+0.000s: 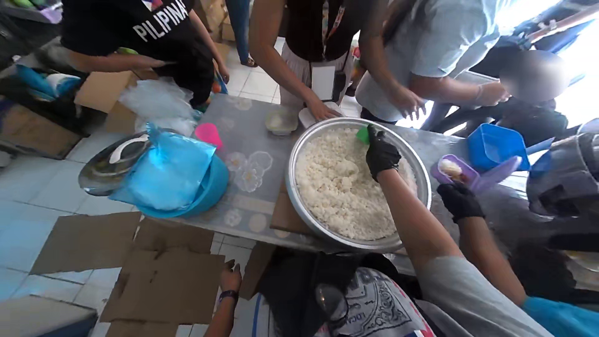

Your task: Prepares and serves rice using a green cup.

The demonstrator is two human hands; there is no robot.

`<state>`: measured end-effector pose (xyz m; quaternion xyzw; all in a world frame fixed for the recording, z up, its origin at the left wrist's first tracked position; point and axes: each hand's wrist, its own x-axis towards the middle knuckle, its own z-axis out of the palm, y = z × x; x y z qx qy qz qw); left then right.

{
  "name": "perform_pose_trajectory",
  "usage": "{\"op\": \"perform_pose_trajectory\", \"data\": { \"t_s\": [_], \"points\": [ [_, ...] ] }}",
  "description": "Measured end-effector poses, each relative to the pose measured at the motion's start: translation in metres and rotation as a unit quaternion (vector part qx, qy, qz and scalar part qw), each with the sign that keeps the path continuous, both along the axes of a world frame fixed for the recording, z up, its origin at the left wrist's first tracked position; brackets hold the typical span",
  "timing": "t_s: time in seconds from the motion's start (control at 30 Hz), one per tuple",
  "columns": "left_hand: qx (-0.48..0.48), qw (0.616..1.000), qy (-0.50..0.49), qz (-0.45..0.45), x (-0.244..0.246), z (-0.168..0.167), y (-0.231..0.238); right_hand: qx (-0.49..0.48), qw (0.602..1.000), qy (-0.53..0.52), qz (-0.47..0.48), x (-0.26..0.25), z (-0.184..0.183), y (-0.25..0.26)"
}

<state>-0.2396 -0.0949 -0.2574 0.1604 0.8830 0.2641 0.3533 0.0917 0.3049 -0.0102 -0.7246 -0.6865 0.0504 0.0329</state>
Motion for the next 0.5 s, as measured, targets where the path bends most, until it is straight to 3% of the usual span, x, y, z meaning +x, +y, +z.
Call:
{"op": "perform_pose_trajectory", "data": {
  "t_s": [0.2,0.37,0.5],
  "points": [
    [-0.005,1.000,-0.010,0.002,-0.010,-0.041,-0.020,-0.112,0.990,-0.010,0.082,-0.002,0.022,-0.073],
    [-0.014,1.000,-0.025,-0.001,-0.016,-0.036,-0.016,-0.057,0.993,0.020,0.101,0.001,0.043,-0.122],
    [-0.018,1.000,-0.017,-0.018,-0.016,-0.013,-0.001,-0.004,0.992,0.049,0.120,0.001,0.056,-0.140]
  ]
}}
